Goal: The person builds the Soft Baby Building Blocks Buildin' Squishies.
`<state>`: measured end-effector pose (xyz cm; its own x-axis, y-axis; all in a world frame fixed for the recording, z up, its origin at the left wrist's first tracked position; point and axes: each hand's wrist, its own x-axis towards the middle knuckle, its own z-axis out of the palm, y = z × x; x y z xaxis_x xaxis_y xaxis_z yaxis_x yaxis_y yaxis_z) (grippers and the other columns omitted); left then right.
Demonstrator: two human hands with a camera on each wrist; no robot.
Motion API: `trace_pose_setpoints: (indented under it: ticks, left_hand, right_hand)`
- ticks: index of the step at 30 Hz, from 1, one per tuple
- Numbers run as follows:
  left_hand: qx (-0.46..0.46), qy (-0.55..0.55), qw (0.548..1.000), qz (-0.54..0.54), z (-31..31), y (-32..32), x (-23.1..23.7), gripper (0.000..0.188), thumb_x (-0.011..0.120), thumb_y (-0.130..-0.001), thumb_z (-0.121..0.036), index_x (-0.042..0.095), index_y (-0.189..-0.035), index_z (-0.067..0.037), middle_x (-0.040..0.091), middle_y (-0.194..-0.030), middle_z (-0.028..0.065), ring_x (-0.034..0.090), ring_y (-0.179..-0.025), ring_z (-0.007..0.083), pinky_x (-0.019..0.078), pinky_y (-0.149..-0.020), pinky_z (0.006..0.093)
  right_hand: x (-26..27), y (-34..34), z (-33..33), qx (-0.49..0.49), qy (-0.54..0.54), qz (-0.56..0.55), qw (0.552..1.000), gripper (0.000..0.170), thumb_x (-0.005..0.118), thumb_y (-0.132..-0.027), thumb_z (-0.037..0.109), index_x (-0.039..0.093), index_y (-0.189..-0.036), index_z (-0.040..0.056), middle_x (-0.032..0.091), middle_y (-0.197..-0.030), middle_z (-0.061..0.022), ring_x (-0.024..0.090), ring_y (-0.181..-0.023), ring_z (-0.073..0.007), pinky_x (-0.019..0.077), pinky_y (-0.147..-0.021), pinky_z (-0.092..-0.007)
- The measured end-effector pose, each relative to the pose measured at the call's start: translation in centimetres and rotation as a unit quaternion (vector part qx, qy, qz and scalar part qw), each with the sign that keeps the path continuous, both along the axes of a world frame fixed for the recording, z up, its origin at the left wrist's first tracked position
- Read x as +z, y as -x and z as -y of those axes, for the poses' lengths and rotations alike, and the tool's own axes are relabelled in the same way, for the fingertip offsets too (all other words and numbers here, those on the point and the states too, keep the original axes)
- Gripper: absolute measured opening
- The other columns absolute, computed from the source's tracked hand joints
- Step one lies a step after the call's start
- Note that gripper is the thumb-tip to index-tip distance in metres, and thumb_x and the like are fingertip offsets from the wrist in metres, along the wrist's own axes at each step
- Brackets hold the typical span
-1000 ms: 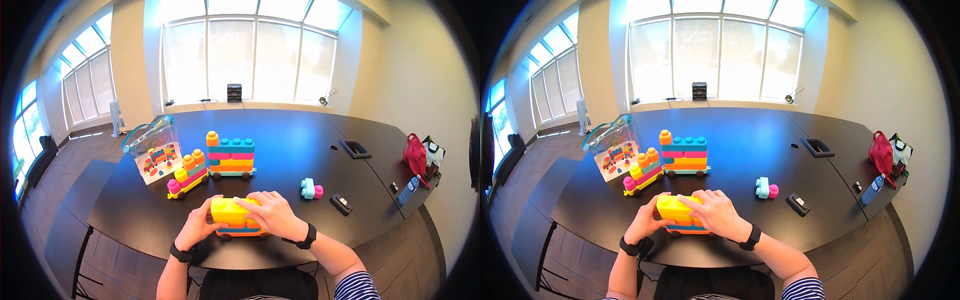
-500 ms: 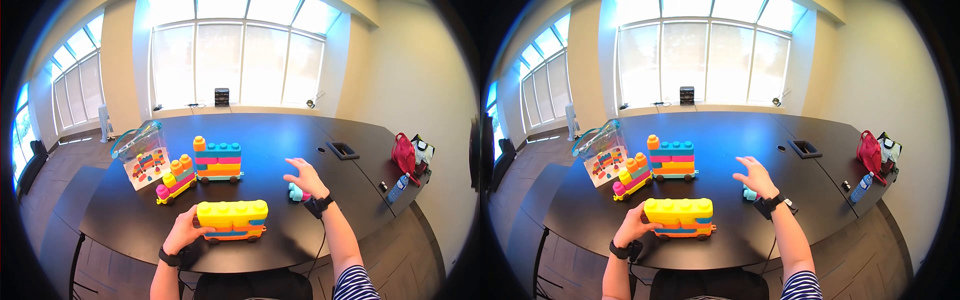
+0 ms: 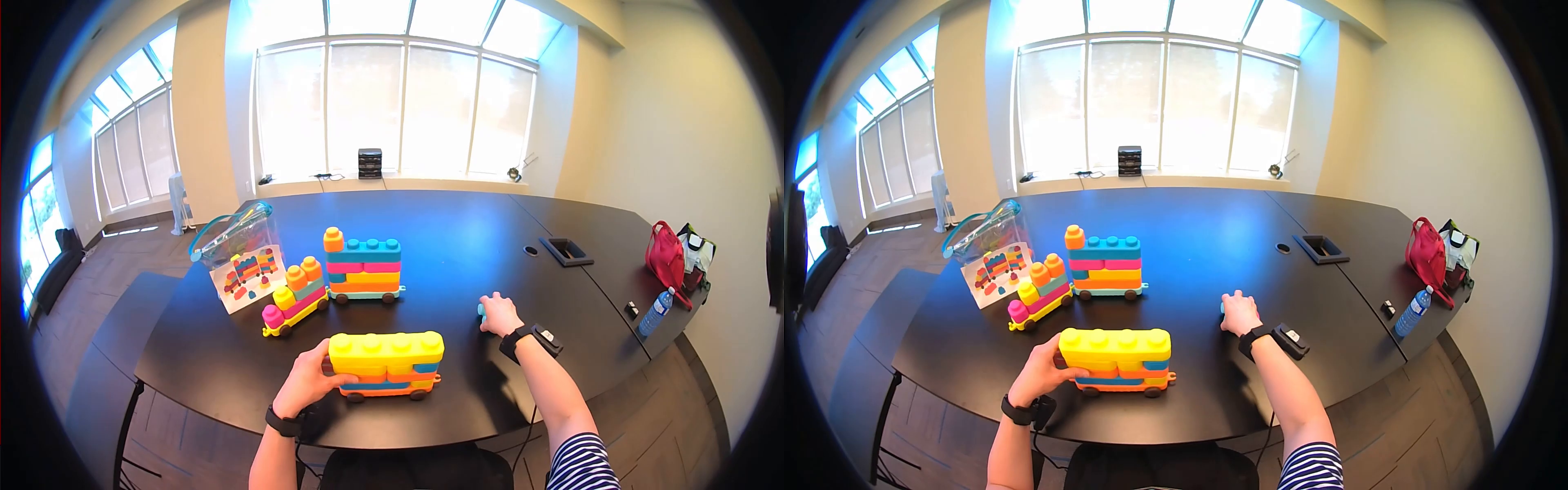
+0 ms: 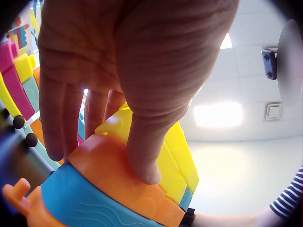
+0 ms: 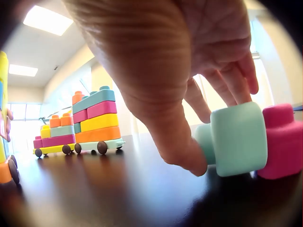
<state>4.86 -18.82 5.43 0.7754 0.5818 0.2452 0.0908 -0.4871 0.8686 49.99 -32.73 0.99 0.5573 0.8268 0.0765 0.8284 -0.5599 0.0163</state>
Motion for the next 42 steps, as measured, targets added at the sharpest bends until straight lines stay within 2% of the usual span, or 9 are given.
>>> trace_pose_setpoints:
  ticks: [4, 8, 11, 15, 22, 26, 32, 33, 42]
  left_hand:
    - [-0.002, -0.002, 1.0, 0.01, 0.0, 0.0, 0.0, 0.059, 0.09, -0.083, -0.007, 0.061, -0.134, -0.001, 0.077, -0.121, 0.013, 0.076, -0.111, 0.0236, 0.0609, -0.098, 0.0372]
    - [-0.004, -0.006, 1.0, 0.005, 0.0, 0.0, 0.0, 0.059, 0.09, -0.083, -0.007, 0.061, -0.134, -0.001, 0.077, -0.121, 0.0132, 0.076, -0.111, 0.0243, 0.0614, -0.097, 0.0375]
    - [-0.003, -0.007, 1.0, 0.007, -0.1, 0.0, -0.1, 0.059, 0.09, -0.083, -0.006, 0.061, -0.133, 0.0, 0.077, -0.121, 0.0131, 0.077, -0.111, 0.0248, 0.0616, -0.097, 0.0375]
    - [-0.004, -0.009, 1.0, 0.006, -0.1, 0.0, -0.2, 0.059, 0.09, -0.083, -0.006, 0.061, -0.134, 0.0, 0.077, -0.121, 0.0134, 0.077, -0.112, 0.0251, 0.0617, -0.097, 0.0375]
    - [-0.008, -0.009, 1.0, 0.02, 0.0, -0.1, -0.3, 0.059, 0.09, -0.083, -0.007, 0.061, -0.134, -0.001, 0.077, -0.121, 0.0133, 0.076, -0.112, 0.0249, 0.0615, -0.097, 0.0373]
    - [-0.005, -0.01, 1.0, 0.014, 0.0, -0.1, -0.3, 0.058, 0.09, -0.083, -0.007, 0.061, -0.134, -0.001, 0.077, -0.121, 0.0131, 0.076, -0.112, 0.0247, 0.0612, -0.097, 0.0372]
    - [-0.007, -0.004, 1.0, 0.007, -0.1, -0.2, -0.3, 0.057, 0.09, -0.084, -0.008, 0.061, -0.133, -0.001, 0.077, -0.12, 0.0136, 0.077, -0.112, 0.0254, 0.0614, -0.096, 0.0375]
    - [-0.006, -0.004, 1.0, 0.007, -0.1, -0.2, -0.4, 0.057, 0.09, -0.083, -0.008, 0.062, -0.133, -0.001, 0.077, -0.12, 0.0138, 0.077, -0.112, 0.0256, 0.0615, -0.096, 0.0376]
    - [0.001, -0.004, 1.0, 0.002, 0.1, -0.1, 0.0, 0.057, 0.09, -0.083, -0.008, 0.062, -0.132, -0.001, 0.078, -0.119, 0.014, 0.077, -0.112, 0.0262, 0.0618, -0.095, 0.0379]
  right_hand:
    - [0.8, 0.1, 0.5, 0.07, -0.146, -0.108, 0.981, 0.064, 0.085, -0.077, 0.021, 0.067, -0.137, 0.0081, 0.071, -0.127, -0.0207, 0.071, -0.114, -0.0386, 0.0568, -0.101, -0.0434]
    - [0.6, 1.3, 0.2, 0.044, -0.209, -0.434, 0.875, 0.053, 0.073, -0.087, 0.015, 0.068, -0.14, 0.0083, 0.074, -0.129, -0.0118, 0.067, -0.121, -0.0232, 0.0527, -0.106, -0.0373]
    - [-0.9, 0.7, 0.1, 0.046, -0.193, -0.443, 0.875, 0.052, 0.068, -0.089, 0.013, 0.068, -0.141, 0.0087, 0.074, -0.13, -0.0112, 0.065, -0.125, -0.0229, 0.0507, -0.108, -0.0366]
    - [-0.5, 1.7, 1.2, 0.076, -0.144, -0.336, 0.928, 0.05, 0.064, -0.091, 0.013, 0.066, -0.141, 0.0078, 0.075, -0.126, -0.0149, 0.071, -0.118, -0.0266, 0.0547, -0.103, -0.0399]
    - [0.6, 3.7, 2.0, 0.131, -0.132, -0.164, 0.969, 0.059, 0.082, -0.085, 0.021, 0.066, -0.139, 0.0041, 0.073, -0.127, -0.0219, 0.07, -0.117, -0.0389, 0.0554, -0.103, -0.0442]
    - [2.4, 5.0, 0.5, 0.172, -0.33, -0.145, 0.917, 0.058, 0.082, -0.088, 0.02, 0.065, -0.141, 0.0035, 0.073, -0.125, -0.021, 0.071, -0.115, -0.0377, 0.056, -0.1, -0.0435]
    - [12.2, 15.9, 1.2, 0.357, -0.362, -0.247, 0.825, 0.059, 0.079, -0.092, 0.012, 0.062, -0.149, 0.0059, 0.072, -0.131, -0.018, 0.071, -0.113, -0.028, 0.0551, -0.101, -0.0379]
    - [12.6, 17.0, 1.0, 0.406, -0.351, -0.23, 0.812, 0.058, 0.078, -0.095, 0.016, 0.06, -0.149, 0.0069, 0.071, -0.129, -0.0207, 0.071, -0.114, -0.0364, 0.056, -0.1, -0.0419]
    - [12.5, 20.6, 0.0, 0.448, -0.265, -0.187, 0.833, 0.054, 0.076, -0.096, 0.019, 0.063, -0.149, 0.0113, 0.072, -0.13, -0.0167, 0.07, -0.114, -0.0354, 0.0577, -0.098, -0.0422]
